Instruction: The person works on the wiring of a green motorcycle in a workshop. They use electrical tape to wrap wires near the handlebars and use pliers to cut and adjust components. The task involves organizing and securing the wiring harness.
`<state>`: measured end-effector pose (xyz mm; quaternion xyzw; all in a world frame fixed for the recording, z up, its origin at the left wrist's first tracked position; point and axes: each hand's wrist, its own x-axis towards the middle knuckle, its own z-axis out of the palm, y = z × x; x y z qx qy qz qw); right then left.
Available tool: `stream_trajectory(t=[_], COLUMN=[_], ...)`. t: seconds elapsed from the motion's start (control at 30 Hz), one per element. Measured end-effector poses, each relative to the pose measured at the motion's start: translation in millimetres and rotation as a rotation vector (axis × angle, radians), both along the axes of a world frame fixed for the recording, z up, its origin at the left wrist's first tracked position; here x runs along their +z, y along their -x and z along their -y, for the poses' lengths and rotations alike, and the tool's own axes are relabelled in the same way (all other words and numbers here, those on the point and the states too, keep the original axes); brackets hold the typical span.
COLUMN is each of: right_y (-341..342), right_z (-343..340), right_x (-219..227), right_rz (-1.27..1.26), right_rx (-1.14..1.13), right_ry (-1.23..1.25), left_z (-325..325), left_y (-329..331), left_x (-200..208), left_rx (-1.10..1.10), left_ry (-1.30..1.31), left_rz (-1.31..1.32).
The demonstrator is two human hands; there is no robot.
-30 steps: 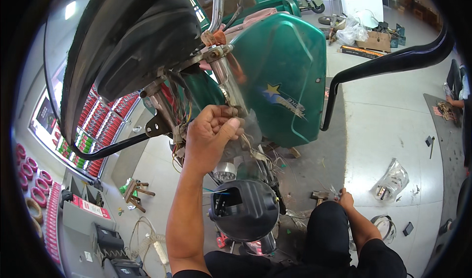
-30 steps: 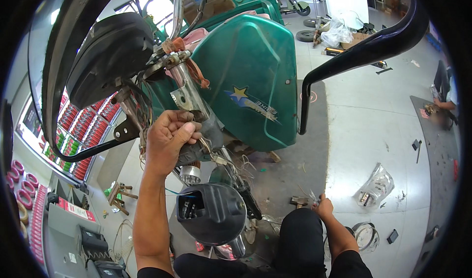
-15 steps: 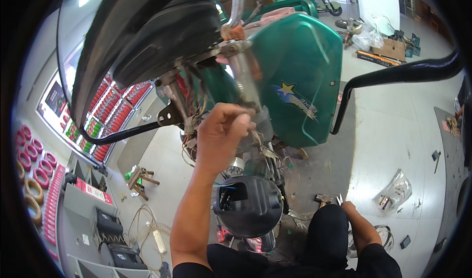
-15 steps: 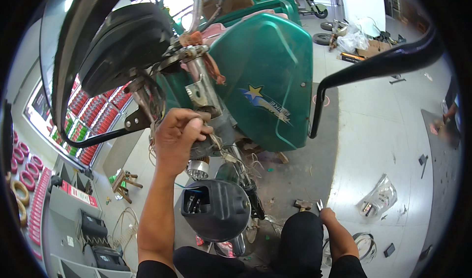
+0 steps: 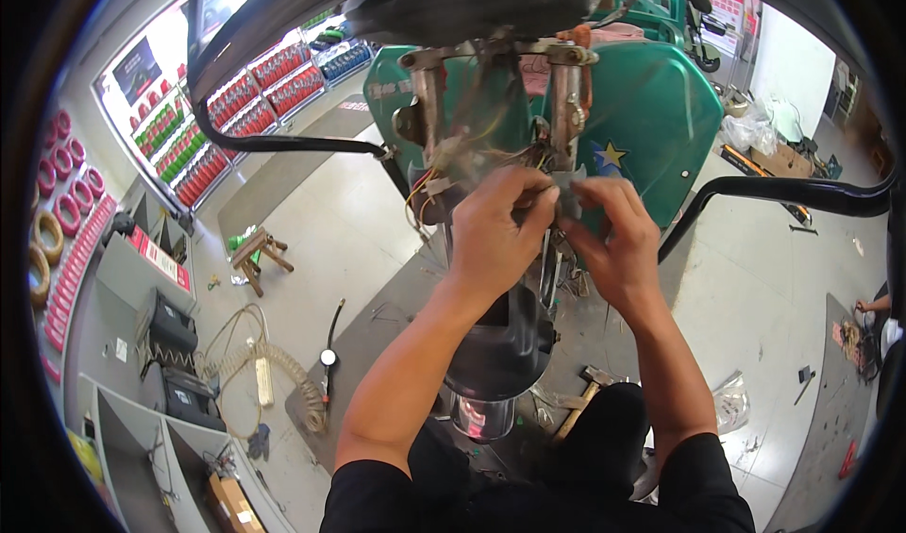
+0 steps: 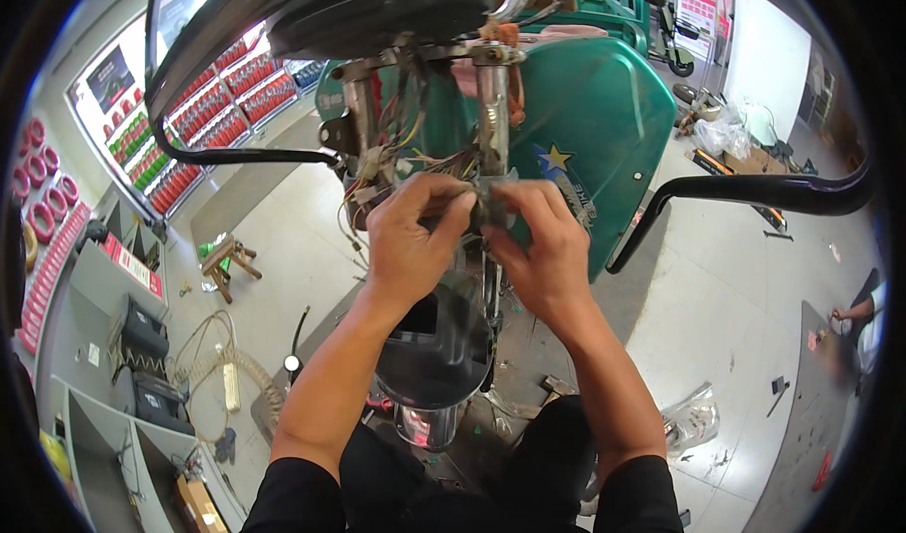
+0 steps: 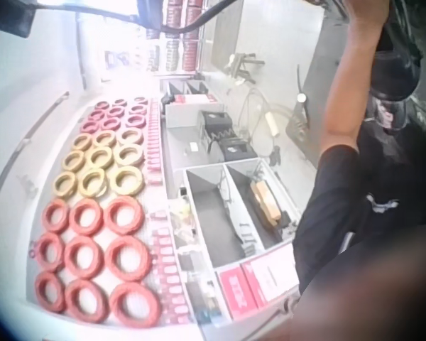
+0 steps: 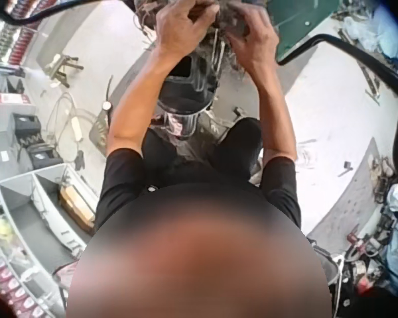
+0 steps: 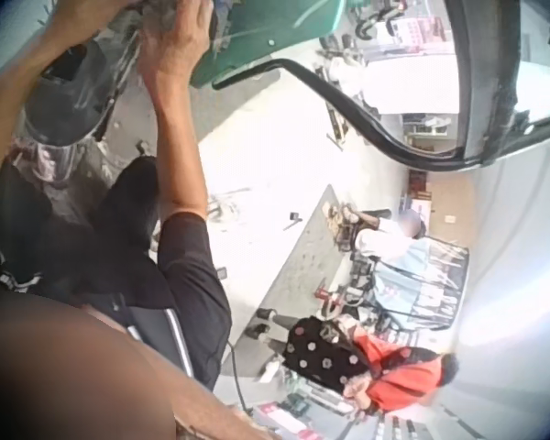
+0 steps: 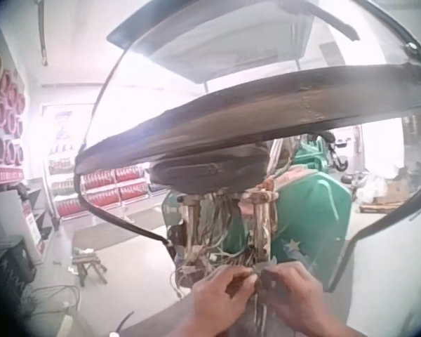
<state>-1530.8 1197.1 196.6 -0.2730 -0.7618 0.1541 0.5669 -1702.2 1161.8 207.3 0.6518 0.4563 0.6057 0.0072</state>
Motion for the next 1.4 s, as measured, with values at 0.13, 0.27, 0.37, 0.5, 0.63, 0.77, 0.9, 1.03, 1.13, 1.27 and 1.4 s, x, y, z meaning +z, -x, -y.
stream_trajectory(t=[0.13,0.27,0.37,0.5,0.63,0.77,0.9,1.03,1.13,1.27,1.4], right_y=[28.6,40.1,38.9,36.6,33.6,30.9,22.9,15.5,9.9,6.8,3.3], right_z=[-18.9,-24.6,-28.0,-28.3,-30.6,-30.4,-34.4,-41.0,-48.6,-50.5,-50.5], right_x=[-5.8,-7.4,-9.9,-10.0,-10.0,-13.8,-19.2,-24.2,-38.2,-45.6,-54.0], right_rz=[-0.024,0.010,0.003,-0.040,-0.090,-0.292,-0.507,-0.681,-0.782,-0.862,-0.856], right_rx=[0.022,-0.013,-0.001,0.037,0.095,0.279,0.461,0.564,0.637,0.736,0.736], right_ry=[-0.105,-0.172,-0.213,-0.132,0.025,0.319,0.541,0.716,0.802,0.855,0.858], left_z=[5.1,6.0,7.7,10.4,14.1,10.0,2.2,-5.1,-14.6,-22.2,-26.2], left_y=[2.8,6.8,10.2,17.6,12.9,1.3,-9.8,-20.5,-24.7,-25.6,-24.2], left_x=[-2.6,-2.5,-2.6,2.6,10.5,17.3,28.2,33.8,31.4,24.5,17.1], left_rx=[0.023,0.033,0.026,-0.031,-0.005,-0.010,0.010,0.009,0.045,0.091,0.109], left_ry=[0.039,0.086,0.130,0.211,0.313,0.359,0.350,0.316,0.260,0.156,0.114], left_rz=[0.099,0.224,0.274,0.359,0.261,0.078,-0.036,-0.129,-0.296,-0.415,-0.496])
